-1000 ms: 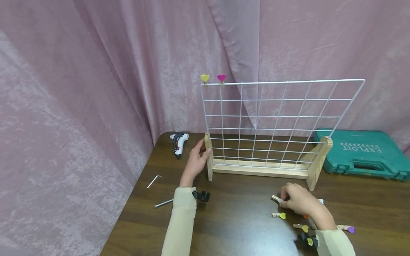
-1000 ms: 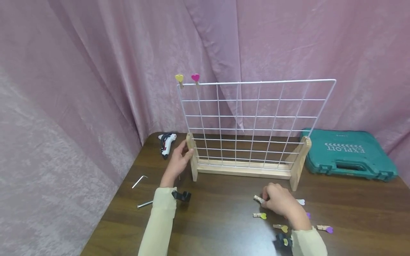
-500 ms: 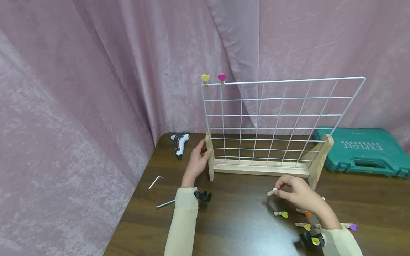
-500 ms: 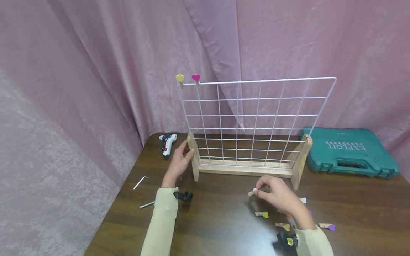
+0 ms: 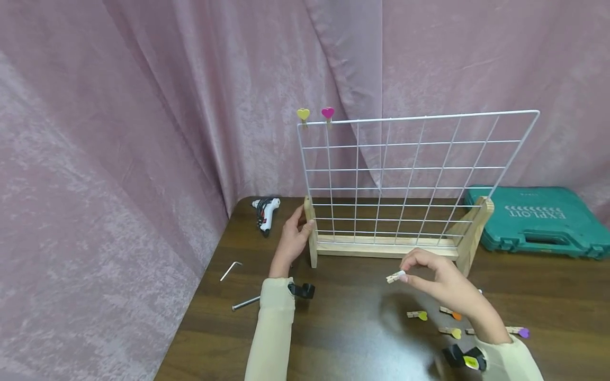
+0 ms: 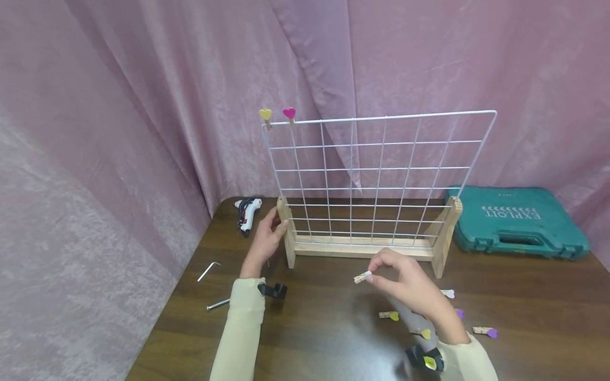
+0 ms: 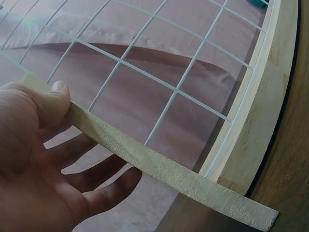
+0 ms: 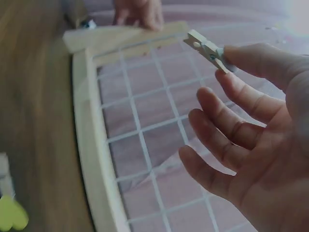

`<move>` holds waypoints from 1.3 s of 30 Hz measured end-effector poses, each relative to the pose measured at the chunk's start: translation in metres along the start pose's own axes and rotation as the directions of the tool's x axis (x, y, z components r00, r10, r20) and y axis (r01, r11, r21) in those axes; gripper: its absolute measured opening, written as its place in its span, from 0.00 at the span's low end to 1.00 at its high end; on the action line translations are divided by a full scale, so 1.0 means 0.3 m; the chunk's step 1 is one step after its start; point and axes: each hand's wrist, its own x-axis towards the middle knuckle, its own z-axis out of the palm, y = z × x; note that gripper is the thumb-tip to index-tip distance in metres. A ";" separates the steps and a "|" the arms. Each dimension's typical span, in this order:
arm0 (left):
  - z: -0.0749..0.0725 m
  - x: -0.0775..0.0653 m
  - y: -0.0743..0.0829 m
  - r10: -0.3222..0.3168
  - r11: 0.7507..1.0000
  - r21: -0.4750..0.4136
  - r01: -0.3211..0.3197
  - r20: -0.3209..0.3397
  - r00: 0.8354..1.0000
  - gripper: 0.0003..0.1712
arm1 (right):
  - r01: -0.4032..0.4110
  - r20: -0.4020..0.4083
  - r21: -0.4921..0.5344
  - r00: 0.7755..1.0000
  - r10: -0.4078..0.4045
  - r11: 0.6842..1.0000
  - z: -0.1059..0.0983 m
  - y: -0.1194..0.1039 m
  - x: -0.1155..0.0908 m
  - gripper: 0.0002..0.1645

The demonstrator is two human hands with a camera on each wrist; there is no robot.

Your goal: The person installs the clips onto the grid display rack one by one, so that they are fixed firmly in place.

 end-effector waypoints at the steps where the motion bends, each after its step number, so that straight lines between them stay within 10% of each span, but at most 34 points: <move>1: -0.002 0.000 0.001 -0.003 1.000 0.001 0.003 -0.004 1.000 0.28 | 0.007 0.004 0.020 1.000 -0.007 1.000 -0.004 -0.009 0.011 0.12; 11: -0.001 0.003 0.001 0.008 1.000 -0.001 -0.008 0.006 1.000 0.28 | 0.157 -0.090 0.194 0.986 -0.142 0.968 -0.054 -0.127 0.122 0.17; 18: -0.004 0.012 -0.007 0.017 1.000 0.002 -0.017 -0.021 1.000 0.28 | 0.153 -0.025 -0.117 0.987 -0.157 0.981 -0.132 -0.228 0.222 0.15; 31: -0.001 0.007 -0.025 0.019 1.000 -0.022 -0.019 -0.017 1.000 0.27 | 0.504 0.134 -0.406 0.858 -0.496 0.763 -0.231 -0.363 0.393 0.14; 39: 0.009 0.033 -0.089 0.036 0.999 -0.013 -0.036 -0.022 0.999 0.27 | 0.463 0.144 -0.534 0.874 -0.463 0.707 -0.286 -0.454 0.533 0.12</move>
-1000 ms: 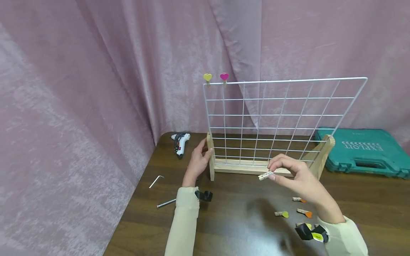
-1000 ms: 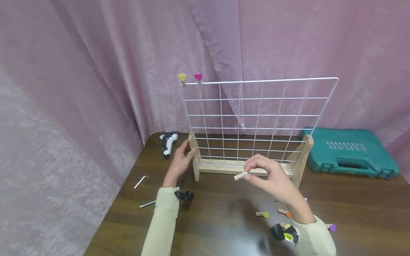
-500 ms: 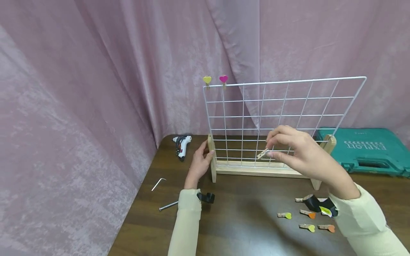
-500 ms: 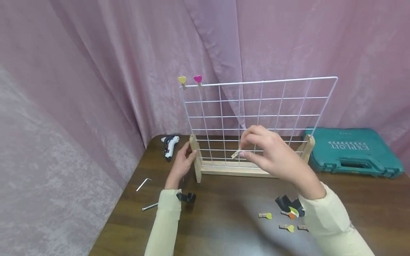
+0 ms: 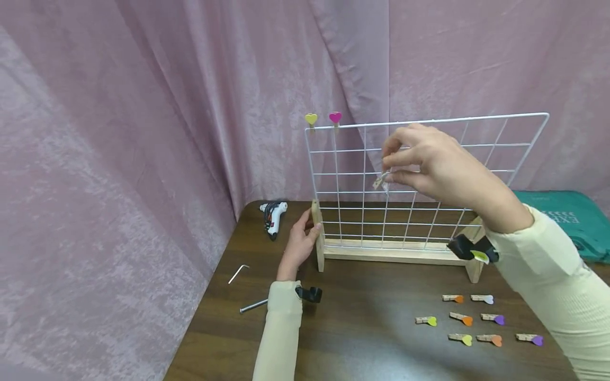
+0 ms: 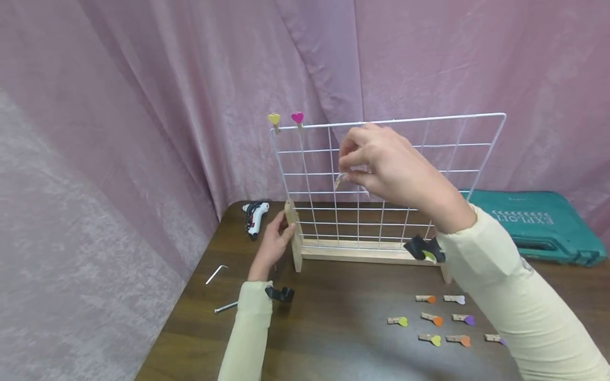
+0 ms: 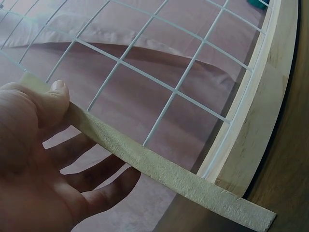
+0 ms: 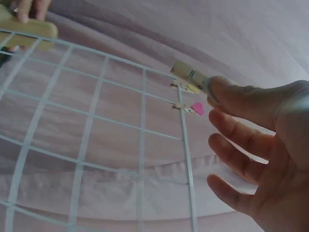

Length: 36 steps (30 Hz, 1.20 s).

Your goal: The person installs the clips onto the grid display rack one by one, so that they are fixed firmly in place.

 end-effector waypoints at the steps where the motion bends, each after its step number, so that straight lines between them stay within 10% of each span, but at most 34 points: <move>1: 0.002 0.004 -0.016 -0.002 1.000 0.002 0.002 -0.008 1.000 0.27 | -0.005 0.003 -0.015 1.000 0.005 1.000 -0.009 0.004 0.023 0.12; 10: 0.003 0.013 -0.058 -0.006 1.000 0.015 0.006 -0.033 0.999 0.27 | -0.121 0.064 -0.107 0.990 0.128 0.987 -0.071 0.033 0.204 0.04; 19: -0.026 -0.015 0.052 0.011 1.000 0.022 -0.011 0.003 1.000 0.26 | -0.217 0.184 -0.091 0.956 0.230 0.972 -0.089 0.075 0.313 0.04; 36: -0.024 -0.021 0.052 0.005 1.000 0.021 -0.005 -0.002 1.000 0.27 | -0.103 0.290 -0.175 0.945 0.151 0.979 -0.072 0.129 0.383 0.09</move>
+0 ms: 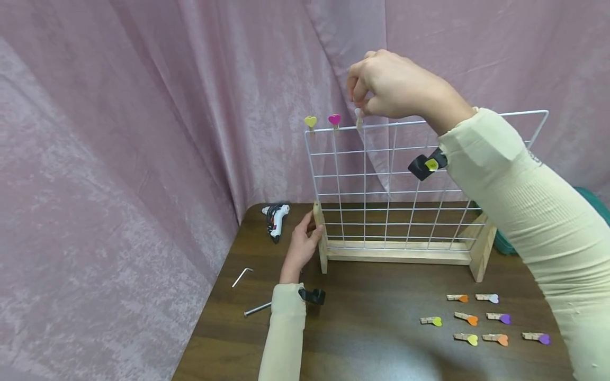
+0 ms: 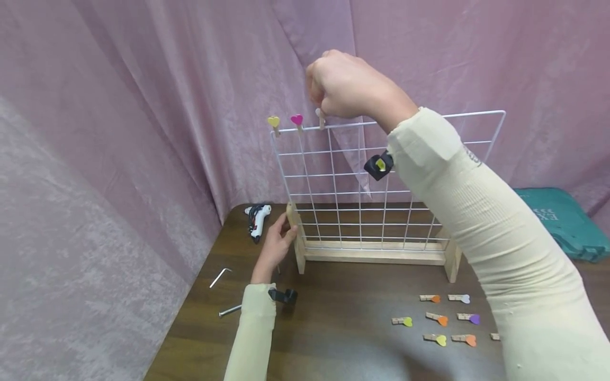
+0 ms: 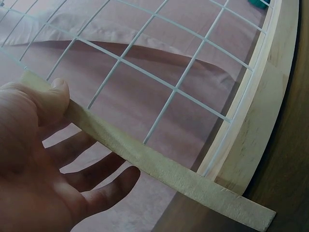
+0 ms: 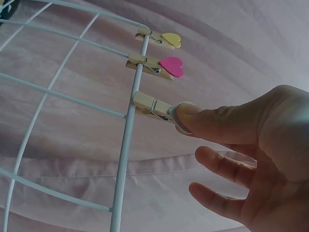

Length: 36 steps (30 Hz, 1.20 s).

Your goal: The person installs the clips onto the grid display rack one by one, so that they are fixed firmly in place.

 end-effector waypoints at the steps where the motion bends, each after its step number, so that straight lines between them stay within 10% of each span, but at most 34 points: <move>1: -0.001 0.001 0.002 0.002 1.000 -0.004 -0.002 0.001 1.000 0.27 | -0.008 0.006 -0.004 1.000 0.008 1.000 -0.002 -0.002 0.001 0.09; 31: -0.016 -0.001 -0.006 -0.019 1.000 0.000 0.019 -0.015 1.000 0.27 | -0.215 0.180 0.105 0.964 0.195 0.971 0.007 -0.010 0.023 0.08; 36: -0.017 -0.006 -0.002 -0.024 1.000 0.013 0.025 -0.014 1.000 0.27 | -0.237 0.088 0.137 0.970 0.226 0.962 0.006 -0.008 -0.035 0.15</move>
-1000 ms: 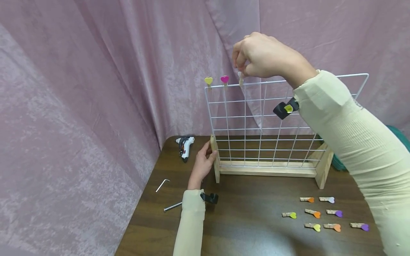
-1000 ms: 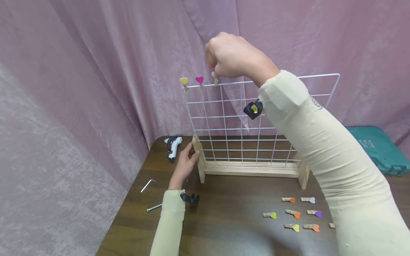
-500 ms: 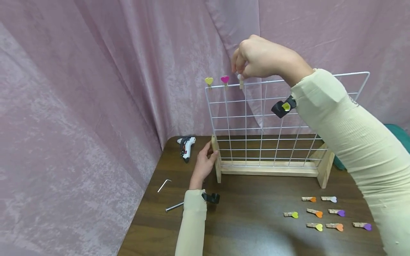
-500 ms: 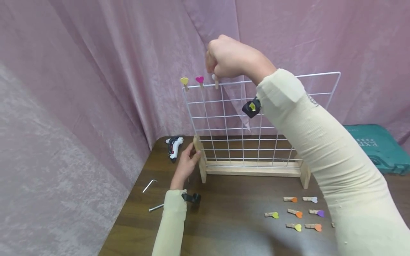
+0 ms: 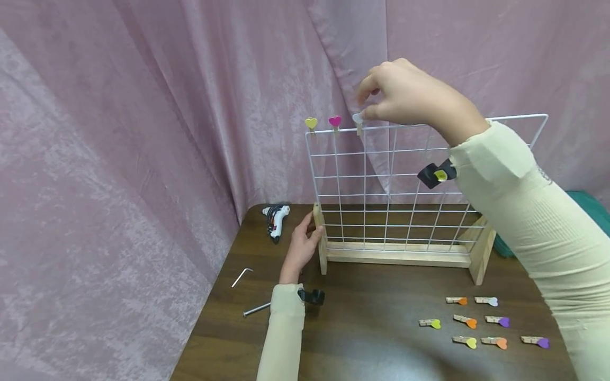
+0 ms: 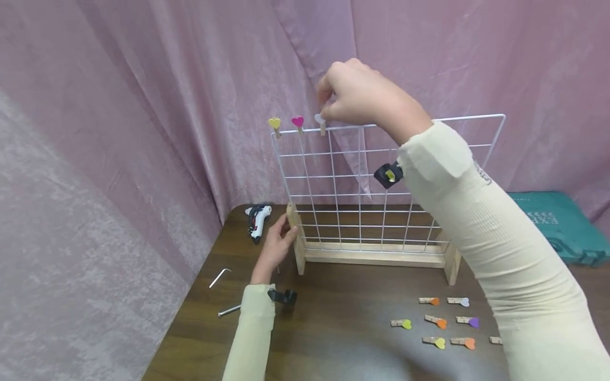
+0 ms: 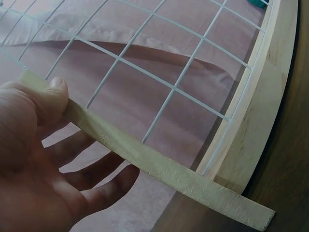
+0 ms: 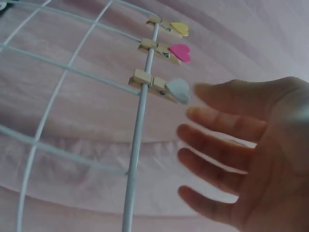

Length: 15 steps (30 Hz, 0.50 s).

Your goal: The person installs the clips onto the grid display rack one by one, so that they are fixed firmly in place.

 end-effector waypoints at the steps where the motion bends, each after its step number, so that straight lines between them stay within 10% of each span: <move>1: 0.000 0.000 0.001 0.001 1.000 0.003 -0.001 0.001 1.000 0.27 | 0.013 -0.041 0.013 0.999 -0.012 1.000 0.002 0.005 -0.016 0.14; 15: 0.022 0.046 -0.121 0.027 1.000 -0.011 -0.027 -0.022 0.999 0.29 | 0.113 -0.505 0.123 0.862 -0.036 0.986 0.013 0.053 -0.231 0.10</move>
